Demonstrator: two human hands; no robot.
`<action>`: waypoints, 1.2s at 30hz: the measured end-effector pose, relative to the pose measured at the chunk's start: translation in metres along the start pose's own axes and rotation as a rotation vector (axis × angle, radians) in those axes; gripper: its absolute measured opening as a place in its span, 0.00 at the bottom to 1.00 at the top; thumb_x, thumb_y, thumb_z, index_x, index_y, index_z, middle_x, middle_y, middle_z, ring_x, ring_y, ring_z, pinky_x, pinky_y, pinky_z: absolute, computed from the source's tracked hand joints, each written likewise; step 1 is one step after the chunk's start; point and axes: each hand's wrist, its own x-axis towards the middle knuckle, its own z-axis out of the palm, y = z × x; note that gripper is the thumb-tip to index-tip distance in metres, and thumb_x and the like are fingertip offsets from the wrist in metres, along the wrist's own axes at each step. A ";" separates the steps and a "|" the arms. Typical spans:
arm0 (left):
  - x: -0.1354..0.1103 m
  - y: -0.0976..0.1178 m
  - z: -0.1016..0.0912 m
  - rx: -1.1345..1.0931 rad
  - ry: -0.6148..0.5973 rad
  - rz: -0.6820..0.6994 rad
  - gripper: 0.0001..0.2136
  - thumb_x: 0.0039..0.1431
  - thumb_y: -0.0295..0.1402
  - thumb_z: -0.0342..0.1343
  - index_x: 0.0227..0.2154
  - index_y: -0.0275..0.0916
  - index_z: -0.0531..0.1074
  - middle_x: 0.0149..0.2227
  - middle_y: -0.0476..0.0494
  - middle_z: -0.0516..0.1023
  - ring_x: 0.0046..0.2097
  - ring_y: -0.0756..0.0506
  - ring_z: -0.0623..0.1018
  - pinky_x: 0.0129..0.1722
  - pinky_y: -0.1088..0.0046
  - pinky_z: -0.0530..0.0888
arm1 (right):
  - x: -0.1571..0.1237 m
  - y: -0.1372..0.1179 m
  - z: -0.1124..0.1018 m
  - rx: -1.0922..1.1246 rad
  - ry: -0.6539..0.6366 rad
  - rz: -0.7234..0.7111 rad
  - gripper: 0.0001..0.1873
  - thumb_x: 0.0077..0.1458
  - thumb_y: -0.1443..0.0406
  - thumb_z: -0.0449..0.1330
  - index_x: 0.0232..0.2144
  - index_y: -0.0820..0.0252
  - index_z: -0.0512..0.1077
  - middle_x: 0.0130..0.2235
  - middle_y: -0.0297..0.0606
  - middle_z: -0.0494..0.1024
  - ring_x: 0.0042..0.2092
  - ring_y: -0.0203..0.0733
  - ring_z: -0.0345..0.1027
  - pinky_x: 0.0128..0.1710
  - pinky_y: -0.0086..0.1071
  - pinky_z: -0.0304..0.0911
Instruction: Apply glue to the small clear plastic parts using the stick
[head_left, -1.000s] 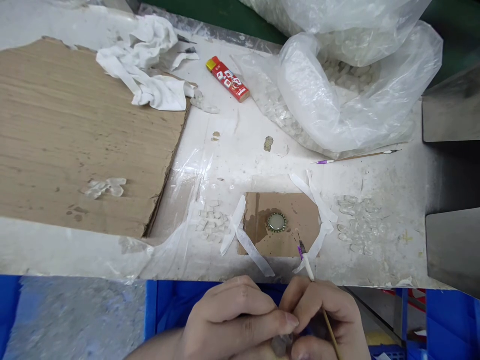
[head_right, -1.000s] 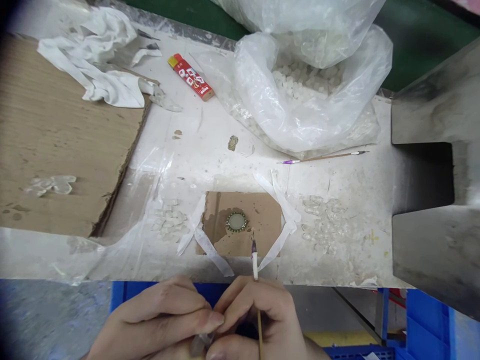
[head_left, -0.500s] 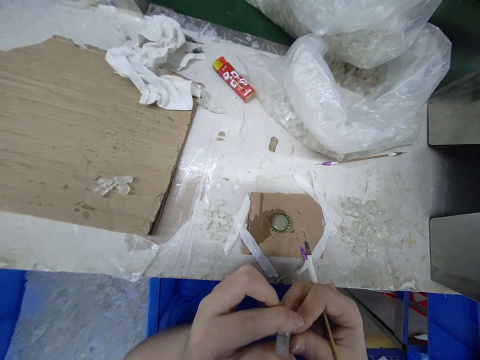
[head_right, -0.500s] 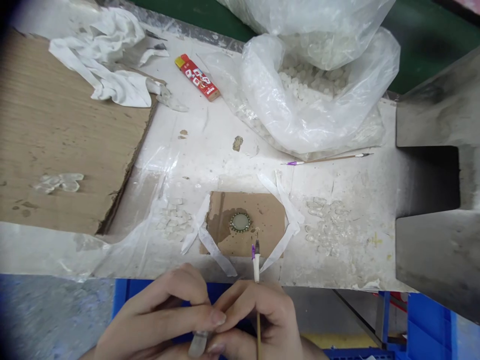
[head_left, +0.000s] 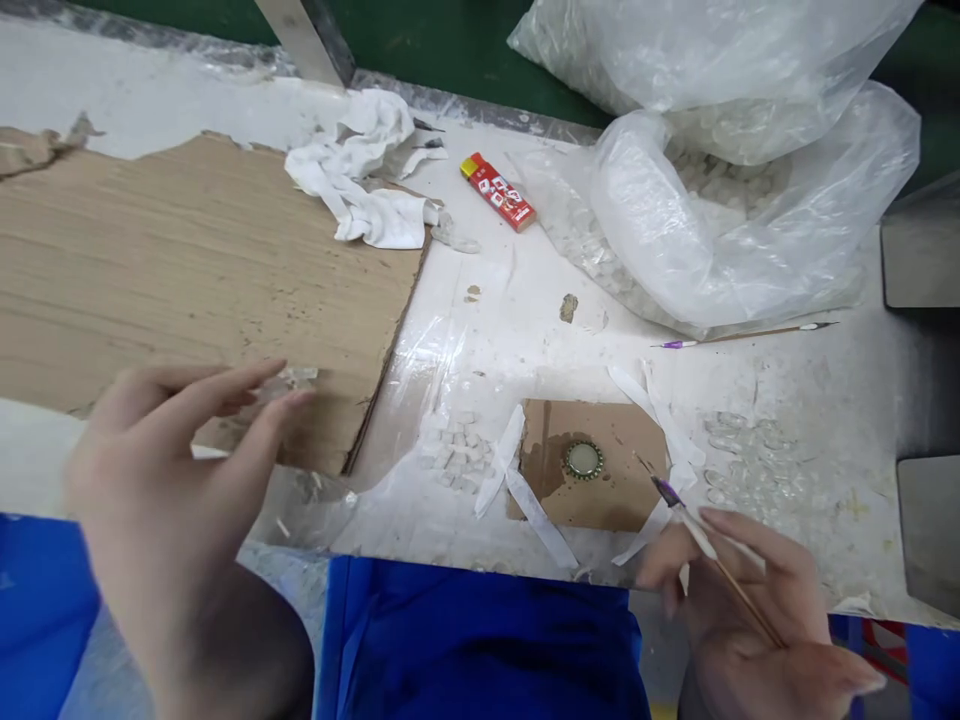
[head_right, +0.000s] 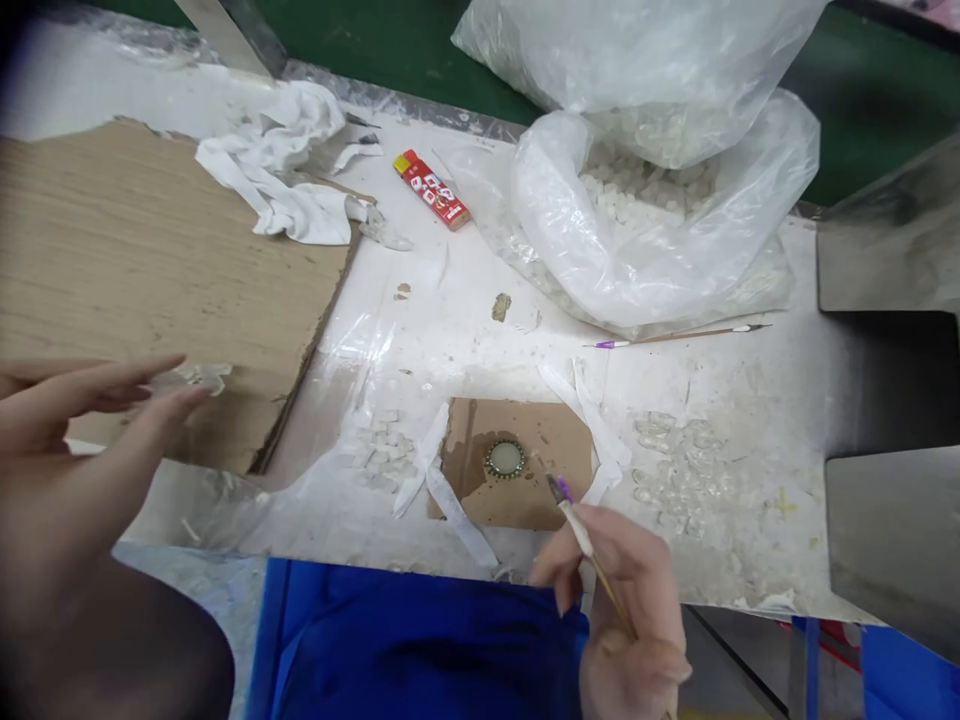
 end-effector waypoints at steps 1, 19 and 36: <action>-0.001 -0.001 -0.003 0.036 0.014 -0.005 0.13 0.63 0.41 0.68 0.49 0.46 0.82 0.38 0.43 0.83 0.39 0.40 0.83 0.37 0.67 0.83 | 0.004 0.004 0.001 -0.037 0.034 -0.046 0.28 0.68 0.41 0.51 0.51 0.49 0.80 0.28 0.37 0.83 0.22 0.40 0.69 0.19 0.33 0.67; -0.038 -0.018 0.037 0.473 -0.240 0.166 0.14 0.72 0.22 0.49 0.50 0.40 0.78 0.44 0.41 0.83 0.43 0.41 0.81 0.48 0.66 0.78 | 0.017 0.020 0.012 -0.560 -0.097 -0.329 0.17 0.58 0.79 0.63 0.43 0.54 0.76 0.34 0.37 0.81 0.32 0.39 0.76 0.29 0.29 0.74; -0.032 0.015 0.064 -0.066 0.122 0.028 0.09 0.69 0.33 0.64 0.32 0.39 0.82 0.33 0.48 0.86 0.31 0.51 0.87 0.32 0.84 0.84 | 0.021 0.026 0.010 -0.557 -0.100 -0.440 0.21 0.56 0.82 0.63 0.46 0.57 0.78 0.34 0.37 0.82 0.33 0.41 0.78 0.28 0.32 0.76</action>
